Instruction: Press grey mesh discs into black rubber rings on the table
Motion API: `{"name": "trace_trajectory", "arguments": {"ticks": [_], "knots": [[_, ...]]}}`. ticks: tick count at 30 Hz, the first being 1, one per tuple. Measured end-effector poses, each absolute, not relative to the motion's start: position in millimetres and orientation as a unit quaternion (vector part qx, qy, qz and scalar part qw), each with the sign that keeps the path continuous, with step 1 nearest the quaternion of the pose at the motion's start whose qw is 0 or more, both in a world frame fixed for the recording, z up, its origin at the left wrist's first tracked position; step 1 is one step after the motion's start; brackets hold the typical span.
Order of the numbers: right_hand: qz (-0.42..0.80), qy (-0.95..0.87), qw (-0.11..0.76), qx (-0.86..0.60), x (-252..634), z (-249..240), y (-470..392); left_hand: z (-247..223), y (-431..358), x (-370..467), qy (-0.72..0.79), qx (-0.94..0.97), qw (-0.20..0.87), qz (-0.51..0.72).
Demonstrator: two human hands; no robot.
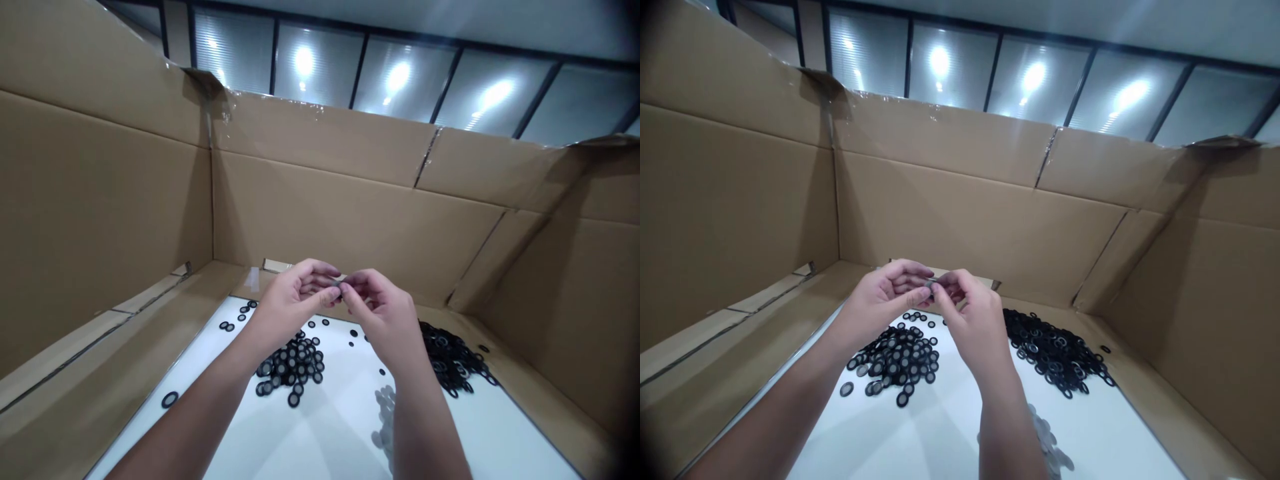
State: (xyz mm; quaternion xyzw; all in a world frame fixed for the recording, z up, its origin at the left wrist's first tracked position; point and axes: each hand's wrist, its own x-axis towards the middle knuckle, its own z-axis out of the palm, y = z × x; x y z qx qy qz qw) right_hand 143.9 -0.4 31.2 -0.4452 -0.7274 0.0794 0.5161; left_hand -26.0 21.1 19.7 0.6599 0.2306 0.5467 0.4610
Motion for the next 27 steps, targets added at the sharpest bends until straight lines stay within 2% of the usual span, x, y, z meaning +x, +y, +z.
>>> {"name": "trace_trajectory", "arguments": {"ticks": [8,19,27], "knots": [[0.098,-0.782,0.466,-0.403,146.1,31.2,0.8,21.5,22.3,-30.8,0.199,0.634,0.53,0.526],[0.111,-0.817,0.492,-0.279,150.3,26.8,5.2,29.3,15.1,-39.3,0.194,0.657,0.551,0.476],[0.07,-0.862,0.4,-0.304,142.9,22.1,6.1,35.1,18.5,-64.7,0.205,0.742,0.532,0.353]]}}
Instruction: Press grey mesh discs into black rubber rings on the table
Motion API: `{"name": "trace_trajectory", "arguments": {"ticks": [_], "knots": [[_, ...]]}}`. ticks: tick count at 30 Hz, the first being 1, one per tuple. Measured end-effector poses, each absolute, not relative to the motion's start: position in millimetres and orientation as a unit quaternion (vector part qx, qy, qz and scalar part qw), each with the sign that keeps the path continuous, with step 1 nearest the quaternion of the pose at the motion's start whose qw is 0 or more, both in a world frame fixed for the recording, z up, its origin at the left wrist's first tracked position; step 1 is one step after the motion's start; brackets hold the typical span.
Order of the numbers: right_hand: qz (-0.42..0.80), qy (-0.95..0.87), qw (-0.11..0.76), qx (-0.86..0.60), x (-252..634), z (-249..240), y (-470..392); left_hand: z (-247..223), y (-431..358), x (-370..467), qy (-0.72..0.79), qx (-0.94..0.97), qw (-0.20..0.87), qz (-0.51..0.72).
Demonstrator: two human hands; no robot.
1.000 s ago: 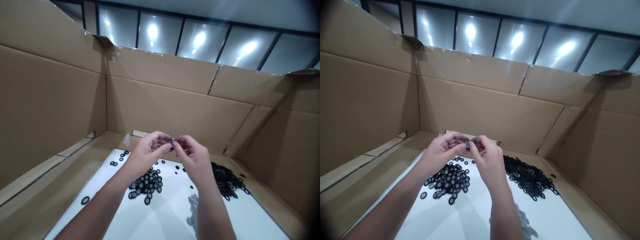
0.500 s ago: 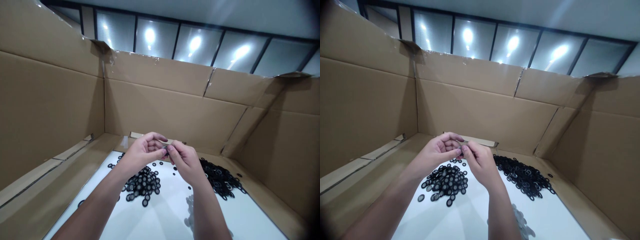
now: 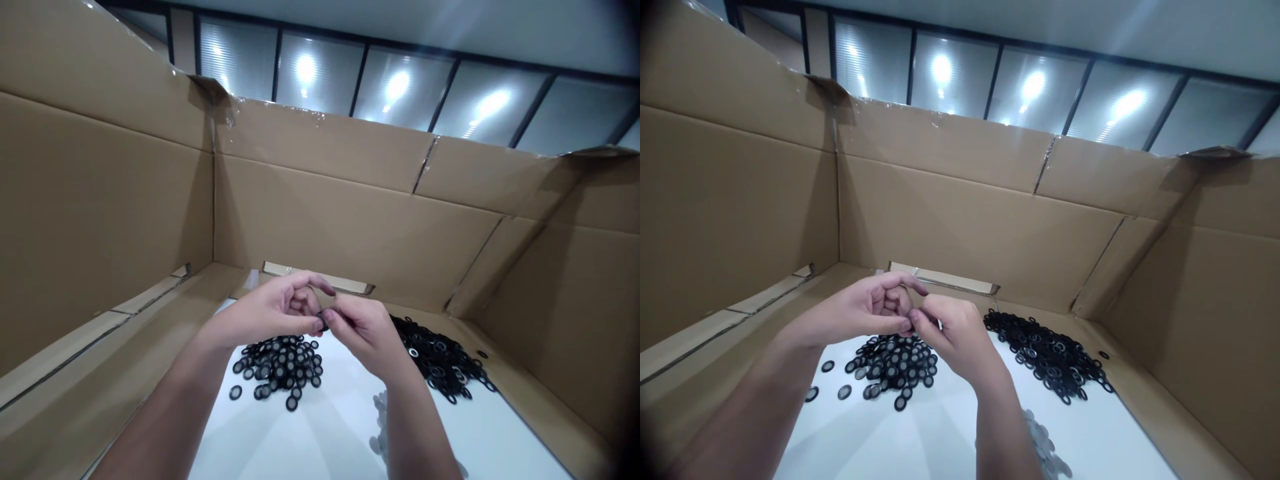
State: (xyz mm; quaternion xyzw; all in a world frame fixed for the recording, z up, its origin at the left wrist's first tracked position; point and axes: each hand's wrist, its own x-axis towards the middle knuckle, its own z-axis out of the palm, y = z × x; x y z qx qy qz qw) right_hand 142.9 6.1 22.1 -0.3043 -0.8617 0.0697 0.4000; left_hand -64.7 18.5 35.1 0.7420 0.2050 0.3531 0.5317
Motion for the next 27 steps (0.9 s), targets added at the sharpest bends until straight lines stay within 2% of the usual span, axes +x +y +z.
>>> {"name": "trace_trajectory", "arguments": {"ticks": [3,7,11,14,19,27], "knots": [[0.018,-0.85,0.428,-0.307,136.9,18.0,7.5,36.8,14.8,-67.3,0.218,0.742,0.515,0.37],[-0.038,-0.788,0.544,-0.288,127.8,11.6,9.4,38.3,7.4,-58.8,0.213,0.709,0.517,0.43],[-0.033,-0.699,0.654,-0.287,116.7,3.5,10.3,35.0,4.0,-41.9,0.18,0.633,0.564,0.499],[-0.023,-0.661,0.694,-0.286,109.7,-0.4,9.8,29.9,5.3,-31.0,0.157,0.59,0.58,0.539],[0.016,-0.709,0.648,-0.277,116.8,5.6,7.1,27.2,9.2,-29.9,0.155,0.59,0.577,0.543],[0.096,-0.832,0.459,-0.297,144.0,25.3,3.6,34.7,7.6,-51.7,0.215,0.694,0.542,0.422]]}}
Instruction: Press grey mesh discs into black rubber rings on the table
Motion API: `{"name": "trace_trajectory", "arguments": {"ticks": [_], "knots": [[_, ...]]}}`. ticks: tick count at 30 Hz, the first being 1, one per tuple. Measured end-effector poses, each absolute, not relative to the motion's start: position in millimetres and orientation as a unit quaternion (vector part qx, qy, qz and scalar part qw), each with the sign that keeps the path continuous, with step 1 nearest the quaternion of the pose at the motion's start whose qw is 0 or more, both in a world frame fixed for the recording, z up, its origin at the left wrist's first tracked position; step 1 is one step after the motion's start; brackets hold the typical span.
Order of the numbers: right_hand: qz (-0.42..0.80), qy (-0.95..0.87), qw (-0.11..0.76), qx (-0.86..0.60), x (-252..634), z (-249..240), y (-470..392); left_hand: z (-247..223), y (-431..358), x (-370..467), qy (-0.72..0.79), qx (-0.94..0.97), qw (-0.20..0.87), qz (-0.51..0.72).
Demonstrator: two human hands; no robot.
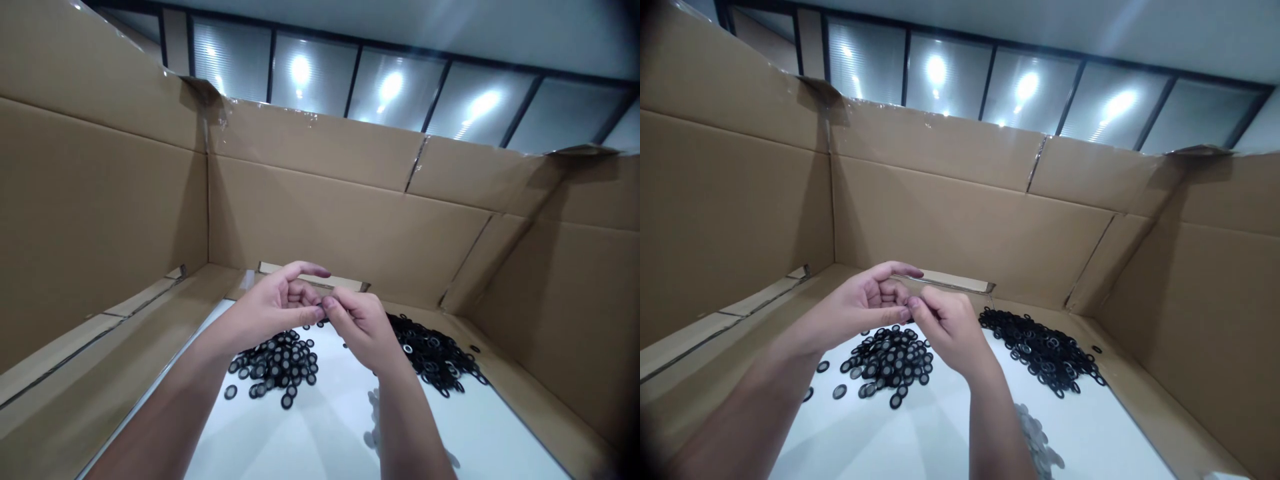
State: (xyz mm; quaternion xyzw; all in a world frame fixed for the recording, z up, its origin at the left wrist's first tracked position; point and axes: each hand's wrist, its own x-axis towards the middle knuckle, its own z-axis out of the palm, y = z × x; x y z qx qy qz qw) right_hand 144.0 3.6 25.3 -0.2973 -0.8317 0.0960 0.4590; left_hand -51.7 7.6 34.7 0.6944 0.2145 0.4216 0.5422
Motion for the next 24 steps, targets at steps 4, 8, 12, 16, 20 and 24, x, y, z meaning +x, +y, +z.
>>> {"name": "trace_trajectory", "arguments": {"ticks": [4,8,12,16,20,24], "knots": [[0.11,-0.865,0.419,-0.254,143.5,26.0,1.2,38.3,6.0,-66.9,0.225,0.734,0.536,0.35],[0.11,-0.874,0.414,-0.227,137.5,25.0,-3.6,40.7,2.7,-78.8,0.248,0.764,0.513,0.301],[0.101,-0.876,0.421,-0.214,130.2,24.0,-5.1,42.5,-0.5,-85.6,0.242,0.793,0.476,0.292],[0.104,-0.878,0.421,-0.202,123.7,22.0,-4.5,44.6,-2.7,-94.1,0.25,0.804,0.46,0.283],[0.123,-0.878,0.415,-0.204,120.8,18.6,-3.2,46.3,-3.9,-101.1,0.274,0.802,0.45,0.281],[0.108,-0.869,0.416,-0.244,121.0,17.0,-1.0,46.4,-1.7,-97.9,0.286,0.8,0.436,0.298]]}}
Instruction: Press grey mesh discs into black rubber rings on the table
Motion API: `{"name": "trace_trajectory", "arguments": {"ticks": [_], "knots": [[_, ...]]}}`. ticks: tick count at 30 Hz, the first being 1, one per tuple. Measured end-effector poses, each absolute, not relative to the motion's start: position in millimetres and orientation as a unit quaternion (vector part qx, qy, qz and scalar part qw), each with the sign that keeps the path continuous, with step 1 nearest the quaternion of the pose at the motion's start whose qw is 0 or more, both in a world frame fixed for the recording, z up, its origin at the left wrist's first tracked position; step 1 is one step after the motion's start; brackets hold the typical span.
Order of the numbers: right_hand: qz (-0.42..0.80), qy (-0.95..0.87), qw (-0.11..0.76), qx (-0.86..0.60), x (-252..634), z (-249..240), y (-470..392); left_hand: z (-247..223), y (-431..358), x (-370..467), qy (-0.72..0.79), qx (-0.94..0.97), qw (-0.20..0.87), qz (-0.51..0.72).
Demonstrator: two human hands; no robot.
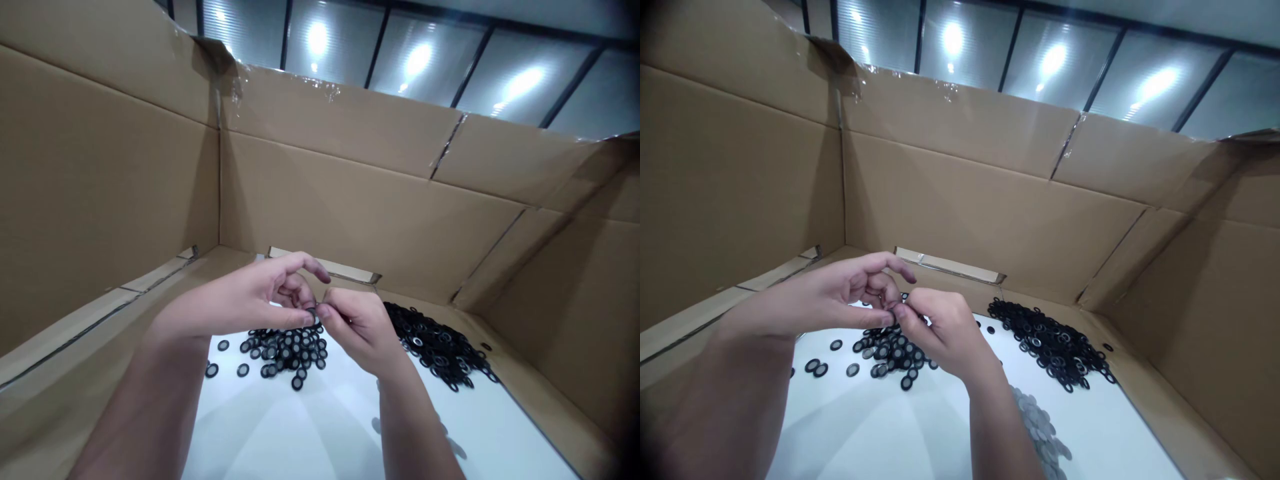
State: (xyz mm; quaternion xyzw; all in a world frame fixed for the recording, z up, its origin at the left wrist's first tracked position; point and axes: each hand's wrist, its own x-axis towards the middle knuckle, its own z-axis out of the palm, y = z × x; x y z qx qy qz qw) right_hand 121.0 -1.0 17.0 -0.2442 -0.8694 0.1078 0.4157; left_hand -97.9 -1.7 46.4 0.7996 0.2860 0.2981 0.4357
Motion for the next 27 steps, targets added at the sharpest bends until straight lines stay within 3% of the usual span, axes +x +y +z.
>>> {"name": "trace_trajectory", "arguments": {"ticks": [7,18,27], "knots": [[0.103,-0.883,0.365,-0.278,125.3,16.3,5.1,42.0,4.5,-89.8,0.283,0.815,0.41,0.297],[0.098,-0.741,0.6,-0.285,118.7,8.8,7.0,41.2,-1.1,-52.3,0.204,0.687,0.531,0.452],[0.217,-0.787,0.501,-0.287,133.5,13.7,9.5,42.0,3.2,-59.3,0.223,0.688,0.538,0.433]]}}
